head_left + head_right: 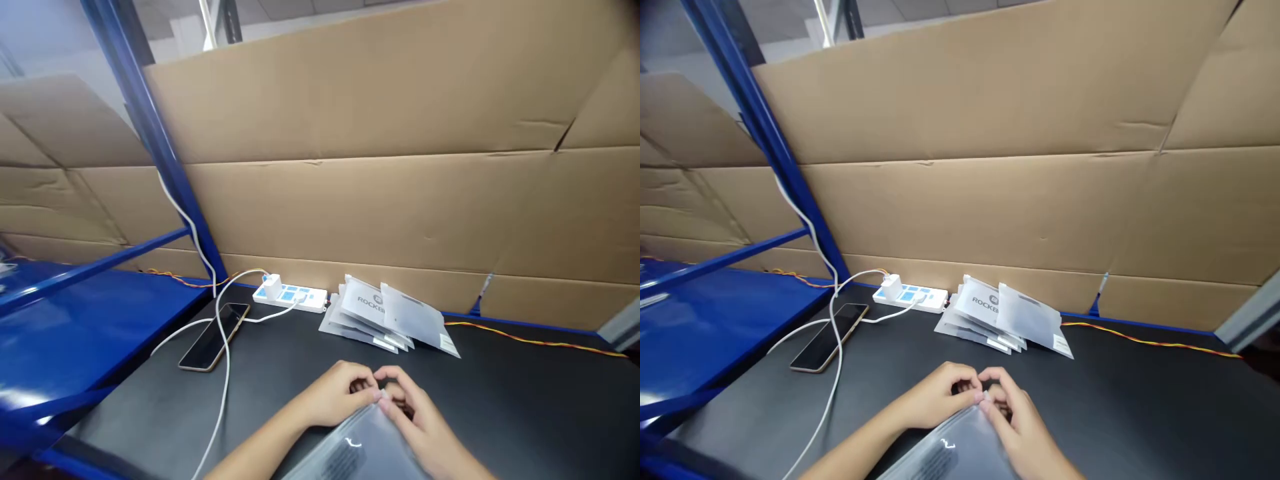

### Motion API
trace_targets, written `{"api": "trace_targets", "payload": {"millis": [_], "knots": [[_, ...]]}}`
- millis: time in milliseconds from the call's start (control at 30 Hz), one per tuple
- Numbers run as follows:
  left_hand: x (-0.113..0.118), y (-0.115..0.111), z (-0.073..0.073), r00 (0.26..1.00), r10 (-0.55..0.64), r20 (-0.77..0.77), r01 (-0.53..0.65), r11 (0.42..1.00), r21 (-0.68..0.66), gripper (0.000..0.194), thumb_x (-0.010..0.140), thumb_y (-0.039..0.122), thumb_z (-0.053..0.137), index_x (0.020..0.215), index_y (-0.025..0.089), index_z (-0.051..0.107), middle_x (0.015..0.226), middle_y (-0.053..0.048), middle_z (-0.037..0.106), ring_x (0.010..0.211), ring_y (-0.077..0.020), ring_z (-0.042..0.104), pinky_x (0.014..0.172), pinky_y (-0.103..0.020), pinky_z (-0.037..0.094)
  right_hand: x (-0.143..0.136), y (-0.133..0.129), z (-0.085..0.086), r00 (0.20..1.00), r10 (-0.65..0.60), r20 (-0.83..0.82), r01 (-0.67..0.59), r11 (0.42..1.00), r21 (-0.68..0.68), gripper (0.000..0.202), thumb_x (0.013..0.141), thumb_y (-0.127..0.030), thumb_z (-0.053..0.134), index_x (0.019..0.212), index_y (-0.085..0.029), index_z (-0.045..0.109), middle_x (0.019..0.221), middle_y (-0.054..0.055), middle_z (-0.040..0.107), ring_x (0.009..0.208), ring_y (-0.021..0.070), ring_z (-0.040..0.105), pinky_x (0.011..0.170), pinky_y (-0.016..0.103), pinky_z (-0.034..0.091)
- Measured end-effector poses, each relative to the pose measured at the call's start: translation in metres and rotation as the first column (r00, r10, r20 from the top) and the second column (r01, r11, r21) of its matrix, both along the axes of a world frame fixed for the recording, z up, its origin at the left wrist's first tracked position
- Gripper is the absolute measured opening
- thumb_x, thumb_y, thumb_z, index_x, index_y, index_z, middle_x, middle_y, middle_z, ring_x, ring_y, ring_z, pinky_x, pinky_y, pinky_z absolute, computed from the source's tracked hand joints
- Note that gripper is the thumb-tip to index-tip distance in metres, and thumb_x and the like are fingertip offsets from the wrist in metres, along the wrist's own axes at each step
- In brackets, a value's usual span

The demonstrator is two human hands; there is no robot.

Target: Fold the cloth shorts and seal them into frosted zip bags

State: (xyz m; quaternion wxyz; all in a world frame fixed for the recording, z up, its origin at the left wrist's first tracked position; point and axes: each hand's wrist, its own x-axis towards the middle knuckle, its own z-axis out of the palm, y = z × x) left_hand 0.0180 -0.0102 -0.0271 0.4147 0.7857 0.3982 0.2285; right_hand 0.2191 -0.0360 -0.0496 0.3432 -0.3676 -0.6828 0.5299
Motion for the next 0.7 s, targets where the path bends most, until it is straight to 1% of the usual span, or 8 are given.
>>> {"api": "trace_targets", "payload": {"millis": [133, 233, 333, 433, 567, 633, 667, 700], "knots": [[-0.007, 0.004, 0.005, 0.999, -0.038, -0.015, 0.039, 0.998, 0.048, 0.016, 0.092, 0.031, 0.061, 0.089, 0.018, 0.07, 0.086, -0.002, 0.065, 0.077, -0.0157, 0.058, 0.07, -0.025, 0.043, 0.008, 0.006, -0.006, 0.995, -0.088, -0.045, 0.088, 0.996, -0.015, 0.031, 0.096, -0.051, 0.054, 0.115, -0.027, 0.05, 0.076, -0.003, 0.056, 0.072, 0.0175, 0.053, 0.068, 0.028, 0.04], [-0.019, 0.01, 0.011, 0.996, -0.087, -0.027, 0.088, 0.995, 0.056, 0.009, 0.087, 0.027, 0.065, 0.083, 0.019, 0.07, 0.085, 0.0, 0.062, 0.078, -0.0158, 0.057, 0.071, -0.025, 0.042, 0.028, 0.018, -0.008, 0.977, -0.197, -0.084, 0.195, 0.98, -0.03, 0.033, 0.093, -0.055, 0.057, 0.11, -0.027, 0.05, 0.073, -0.004, 0.052, 0.063, 0.0154, 0.048, 0.06, 0.027, 0.036], [-0.037, 0.018, 0.014, 0.996, -0.088, -0.021, 0.089, 0.995, 0.036, 0.007, 0.084, 0.023, 0.067, 0.078, 0.019, 0.067, 0.082, 0.001, 0.06, 0.074, -0.0147, 0.054, 0.067, -0.024, 0.039, 0.051, 0.034, -0.01, 0.931, -0.347, -0.115, 0.351, 0.936, 0.013, 0.035, 0.089, -0.059, 0.061, 0.103, -0.028, 0.052, 0.07, -0.003, 0.051, 0.058, 0.0162, 0.045, 0.056, 0.03, 0.033], [-0.048, 0.026, 0.01, 0.998, -0.045, 0.031, 0.045, 0.999, 0.0, 0.011, 0.083, 0.025, 0.067, 0.075, 0.018, 0.063, 0.078, 0.002, 0.057, 0.07, -0.0139, 0.05, 0.066, -0.025, 0.038, 0.065, 0.046, -0.012, 0.893, -0.431, -0.132, 0.438, 0.899, 0.025, 0.038, 0.085, -0.06, 0.064, 0.102, -0.028, 0.053, 0.067, -0.003, 0.051, 0.054, 0.0172, 0.045, 0.053, 0.031, 0.033], [-0.042, 0.029, -0.005, 0.984, -0.013, 0.177, 0.034, 0.992, -0.12, 0.027, 0.09, 0.041, 0.062, 0.078, 0.019, 0.052, 0.07, 0.003, 0.057, 0.065, -0.0142, 0.054, 0.063, -0.026, 0.042, 0.068, 0.051, -0.017, 0.874, -0.467, -0.139, 0.479, 0.875, 0.075, 0.039, 0.088, -0.059, 0.061, 0.107, -0.026, 0.052, 0.064, -0.005, 0.051, 0.054, 0.0172, 0.049, 0.053, 0.03, 0.039], [-0.033, 0.029, -0.012, 0.962, 0.004, 0.274, 0.049, 0.981, -0.187, 0.036, 0.087, 0.052, 0.063, 0.081, 0.021, 0.046, 0.071, 0.004, 0.057, 0.064, -0.0146, 0.057, 0.062, -0.027, 0.046, 0.069, 0.05, -0.017, 0.846, -0.519, -0.124, 0.533, 0.829, 0.168, 0.036, 0.093, -0.056, 0.054, 0.111, -0.025, 0.051, 0.067, -0.003, 0.056, 0.06, 0.0206, 0.056, 0.057, 0.032, 0.045], [-0.029, 0.029, -0.014, 0.945, 0.024, 0.325, 0.049, 0.976, -0.212, 0.041, 0.085, 0.057, 0.063, 0.082, 0.022, 0.043, 0.072, 0.005, 0.055, 0.064, -0.0143, 0.058, 0.062, -0.027, 0.047, 0.069, 0.048, -0.015, 0.822, -0.56, -0.107, 0.567, 0.784, 0.252, 0.035, 0.095, -0.054, 0.052, 0.114, -0.024, 0.05, 0.076, 0.001, 0.063, 0.068, 0.0234, 0.061, 0.061, 0.035, 0.048], [-0.025, 0.028, -0.016, 0.926, 0.051, 0.374, 0.041, 0.971, -0.234, 0.044, 0.084, 0.06, 0.063, 0.083, 0.022, 0.04, 0.072, 0.005, 0.053, 0.063, -0.0134, 0.058, 0.061, -0.026, 0.048, 0.069, 0.045, -0.013, 0.794, -0.601, -0.09, 0.587, 0.72, 0.371, 0.035, 0.096, -0.051, 0.052, 0.118, -0.024, 0.05, 0.092, 0.006, 0.068, 0.082, 0.027, 0.065, 0.07, 0.039, 0.052]]}}
